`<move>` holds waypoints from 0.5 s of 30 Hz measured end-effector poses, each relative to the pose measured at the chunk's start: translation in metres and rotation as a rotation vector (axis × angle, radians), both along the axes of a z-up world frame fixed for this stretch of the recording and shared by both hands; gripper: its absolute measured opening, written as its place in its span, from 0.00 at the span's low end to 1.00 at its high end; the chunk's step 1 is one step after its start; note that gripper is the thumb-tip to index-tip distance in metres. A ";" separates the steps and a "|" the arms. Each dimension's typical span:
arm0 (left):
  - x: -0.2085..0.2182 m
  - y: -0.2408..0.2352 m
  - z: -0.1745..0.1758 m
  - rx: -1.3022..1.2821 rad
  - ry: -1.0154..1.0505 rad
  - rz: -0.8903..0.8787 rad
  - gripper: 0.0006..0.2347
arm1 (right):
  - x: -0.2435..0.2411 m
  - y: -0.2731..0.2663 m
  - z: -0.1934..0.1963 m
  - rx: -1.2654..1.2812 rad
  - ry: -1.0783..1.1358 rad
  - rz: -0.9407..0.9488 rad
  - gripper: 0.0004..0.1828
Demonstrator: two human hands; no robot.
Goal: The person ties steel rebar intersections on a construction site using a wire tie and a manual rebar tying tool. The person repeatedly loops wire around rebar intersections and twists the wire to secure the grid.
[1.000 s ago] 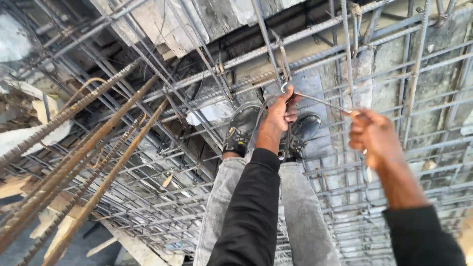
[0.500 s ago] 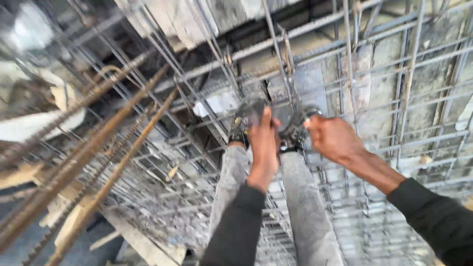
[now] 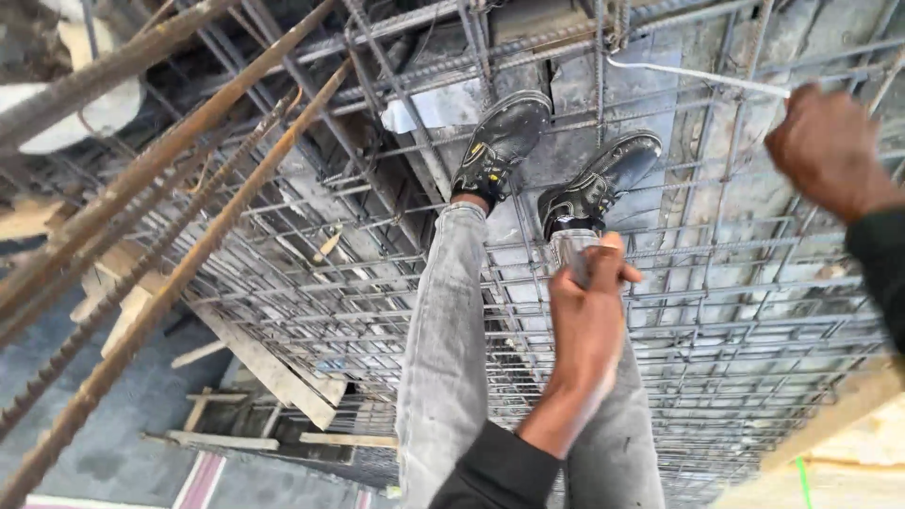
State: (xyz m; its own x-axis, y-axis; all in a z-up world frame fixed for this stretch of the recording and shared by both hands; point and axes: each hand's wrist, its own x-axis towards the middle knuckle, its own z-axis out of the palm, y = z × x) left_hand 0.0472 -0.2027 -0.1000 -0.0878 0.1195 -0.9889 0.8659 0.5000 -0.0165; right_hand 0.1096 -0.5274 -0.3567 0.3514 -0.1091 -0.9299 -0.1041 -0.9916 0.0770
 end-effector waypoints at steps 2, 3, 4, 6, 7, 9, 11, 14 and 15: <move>0.013 0.001 0.010 -0.068 -0.031 -0.085 0.19 | 0.023 -0.028 0.008 0.160 -0.093 0.538 0.20; 0.020 0.001 0.018 -0.125 -0.062 -0.155 0.17 | 0.036 -0.040 0.012 0.337 -0.191 1.088 0.31; 0.022 0.002 0.019 -0.131 -0.059 -0.151 0.17 | 0.045 0.000 0.033 0.334 -0.185 1.090 0.31; 0.032 0.002 0.019 -0.111 -0.098 -0.191 0.21 | 0.073 0.081 0.071 -0.213 0.636 0.862 0.18; 0.032 0.000 0.016 -0.109 -0.112 -0.181 0.21 | 0.062 0.101 0.088 -0.222 0.623 0.871 0.18; 0.029 -0.002 0.014 -0.150 -0.100 -0.143 0.21 | 0.028 0.138 0.126 0.149 0.607 0.614 0.24; 0.021 -0.007 0.010 -0.119 -0.134 -0.103 0.21 | 0.025 0.164 0.133 0.183 0.446 0.425 0.23; 0.020 0.001 -0.003 -0.074 -0.138 -0.050 0.20 | 0.014 0.148 0.114 0.259 0.094 -0.135 0.22; 0.020 0.005 -0.006 -0.066 -0.075 -0.027 0.19 | 0.007 0.132 0.105 0.294 -0.063 -0.510 0.18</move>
State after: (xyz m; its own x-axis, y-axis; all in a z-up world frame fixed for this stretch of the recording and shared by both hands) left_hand 0.0673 -0.1978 -0.1059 -0.0114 0.0547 -0.9984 0.8791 0.4764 0.0161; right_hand 0.1165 -0.3952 -0.2516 0.3780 -0.0202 -0.9256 -0.5687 -0.7940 -0.2149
